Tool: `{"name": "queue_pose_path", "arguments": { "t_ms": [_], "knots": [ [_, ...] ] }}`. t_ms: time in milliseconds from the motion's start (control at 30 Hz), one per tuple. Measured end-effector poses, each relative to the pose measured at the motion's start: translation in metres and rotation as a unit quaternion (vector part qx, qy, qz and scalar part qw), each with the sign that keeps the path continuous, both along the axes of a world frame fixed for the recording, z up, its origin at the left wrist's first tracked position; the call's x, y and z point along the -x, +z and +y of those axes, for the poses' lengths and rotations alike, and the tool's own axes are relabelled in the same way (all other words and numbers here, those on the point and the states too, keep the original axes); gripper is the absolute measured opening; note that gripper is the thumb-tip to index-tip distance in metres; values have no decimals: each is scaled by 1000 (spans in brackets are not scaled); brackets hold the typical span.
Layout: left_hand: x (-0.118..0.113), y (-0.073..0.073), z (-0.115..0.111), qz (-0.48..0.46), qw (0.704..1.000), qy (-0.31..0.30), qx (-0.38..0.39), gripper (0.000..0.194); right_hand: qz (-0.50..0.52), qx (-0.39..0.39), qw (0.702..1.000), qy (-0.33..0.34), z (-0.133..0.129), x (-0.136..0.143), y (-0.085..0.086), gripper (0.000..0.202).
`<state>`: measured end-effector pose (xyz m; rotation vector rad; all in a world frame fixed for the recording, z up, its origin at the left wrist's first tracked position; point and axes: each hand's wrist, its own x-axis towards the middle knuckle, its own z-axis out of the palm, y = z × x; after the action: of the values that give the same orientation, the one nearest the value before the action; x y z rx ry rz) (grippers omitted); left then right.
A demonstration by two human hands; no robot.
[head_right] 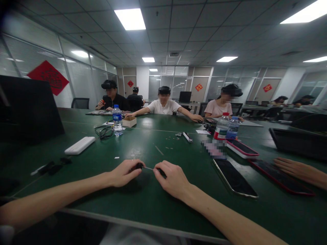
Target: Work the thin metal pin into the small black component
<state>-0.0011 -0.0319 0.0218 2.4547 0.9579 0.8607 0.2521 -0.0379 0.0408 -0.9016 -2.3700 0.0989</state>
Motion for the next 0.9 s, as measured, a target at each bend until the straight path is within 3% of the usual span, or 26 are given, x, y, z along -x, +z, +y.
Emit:
{"name": "queue_pose_path", "arguments": {
  "t_ms": [533,900],
  "knots": [
    [2,-7,3,20,1000,-16,7,50,-13,11,1000,-15,4,-1,-4,23],
    [1,-3,2,10,1000,-13,13,30,-20,31,999,-28,4,0,-4,23]
  ]
}}
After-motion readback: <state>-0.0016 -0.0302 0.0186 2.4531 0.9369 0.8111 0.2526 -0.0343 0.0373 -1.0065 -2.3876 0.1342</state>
